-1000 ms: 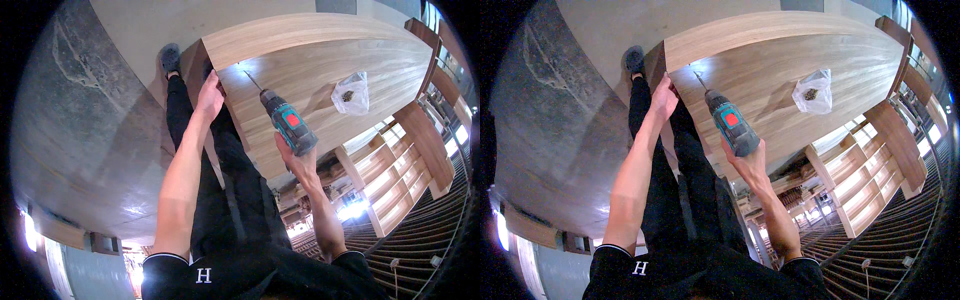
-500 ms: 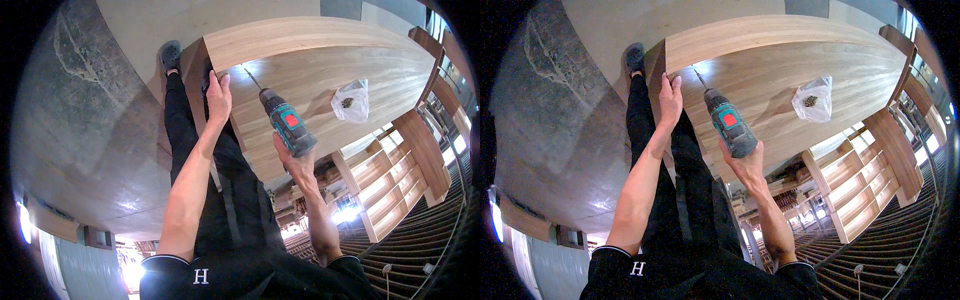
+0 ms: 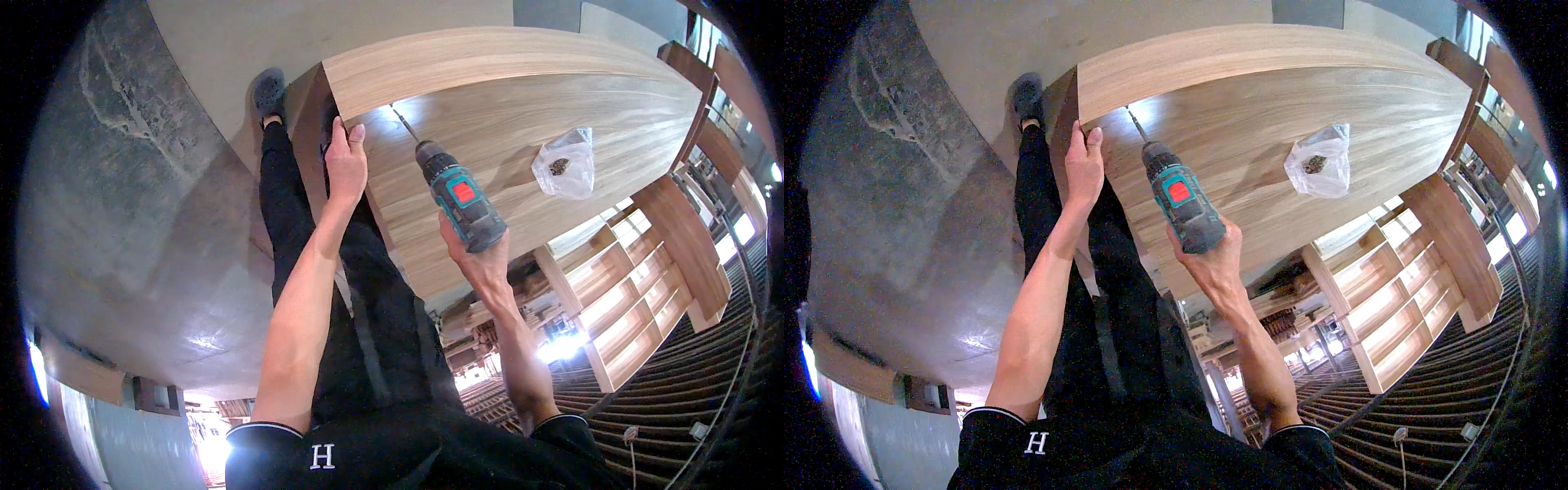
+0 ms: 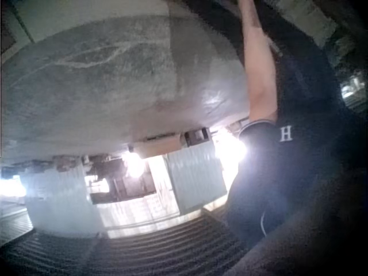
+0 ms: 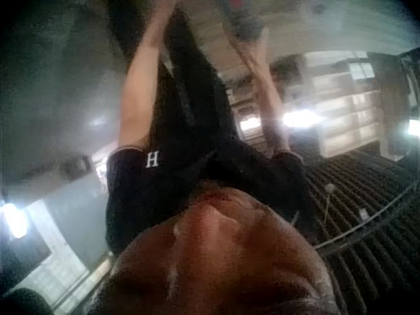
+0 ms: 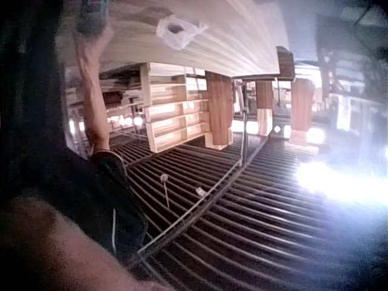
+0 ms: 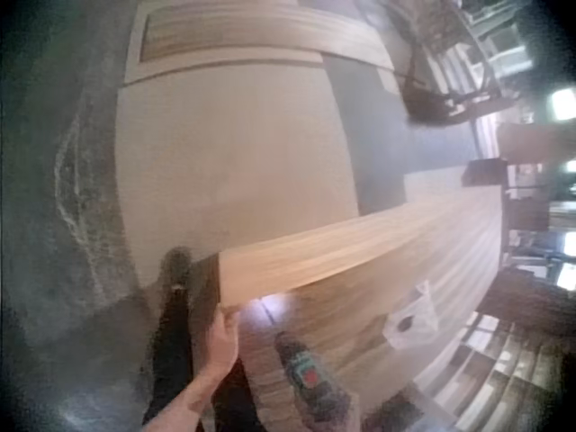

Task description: The person positions a large wooden panel onto a cabinet frame and secures it using a cordless drill and screws. The person retrieves screws from a plastic bag and drives them into pre-drilled holes to attach the panel to the cabinet structure.

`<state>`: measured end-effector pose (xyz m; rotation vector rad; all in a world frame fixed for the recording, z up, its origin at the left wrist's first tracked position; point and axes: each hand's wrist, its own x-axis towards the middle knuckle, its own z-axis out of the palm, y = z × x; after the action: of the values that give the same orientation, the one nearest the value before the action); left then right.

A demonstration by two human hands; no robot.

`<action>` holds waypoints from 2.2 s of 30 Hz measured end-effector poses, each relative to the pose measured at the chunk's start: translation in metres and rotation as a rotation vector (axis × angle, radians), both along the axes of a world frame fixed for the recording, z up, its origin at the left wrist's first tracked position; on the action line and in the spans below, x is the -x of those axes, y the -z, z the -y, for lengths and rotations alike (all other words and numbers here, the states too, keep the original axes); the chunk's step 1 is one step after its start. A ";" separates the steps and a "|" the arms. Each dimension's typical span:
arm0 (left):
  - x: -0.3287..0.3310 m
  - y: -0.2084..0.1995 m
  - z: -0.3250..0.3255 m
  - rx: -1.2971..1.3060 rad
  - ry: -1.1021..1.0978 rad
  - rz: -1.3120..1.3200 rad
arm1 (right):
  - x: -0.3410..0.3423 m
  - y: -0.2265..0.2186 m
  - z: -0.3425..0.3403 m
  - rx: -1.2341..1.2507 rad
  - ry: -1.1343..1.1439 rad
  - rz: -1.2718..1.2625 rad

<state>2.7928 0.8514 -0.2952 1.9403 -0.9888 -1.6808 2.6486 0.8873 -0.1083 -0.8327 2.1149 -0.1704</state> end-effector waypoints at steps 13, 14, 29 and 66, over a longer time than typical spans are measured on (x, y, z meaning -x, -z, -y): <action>0.007 0.001 -0.001 0.024 -0.020 0.011 | 0.011 0.004 -0.001 -0.050 0.020 0.043; 0.007 0.004 -0.004 0.033 -0.021 0.019 | 0.011 0.004 0.000 -0.050 0.019 0.047; -0.001 0.004 -0.004 0.108 0.042 0.208 | 0.000 0.004 0.003 -0.055 -0.081 -0.019; -0.006 0.054 0.026 -0.635 -0.545 -0.695 | 0.000 -0.008 0.041 -0.240 -0.213 -0.055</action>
<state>2.7986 0.8255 -0.3492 1.4969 0.3383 -2.1966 2.6488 0.8460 -0.1006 -0.9174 2.0311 0.2162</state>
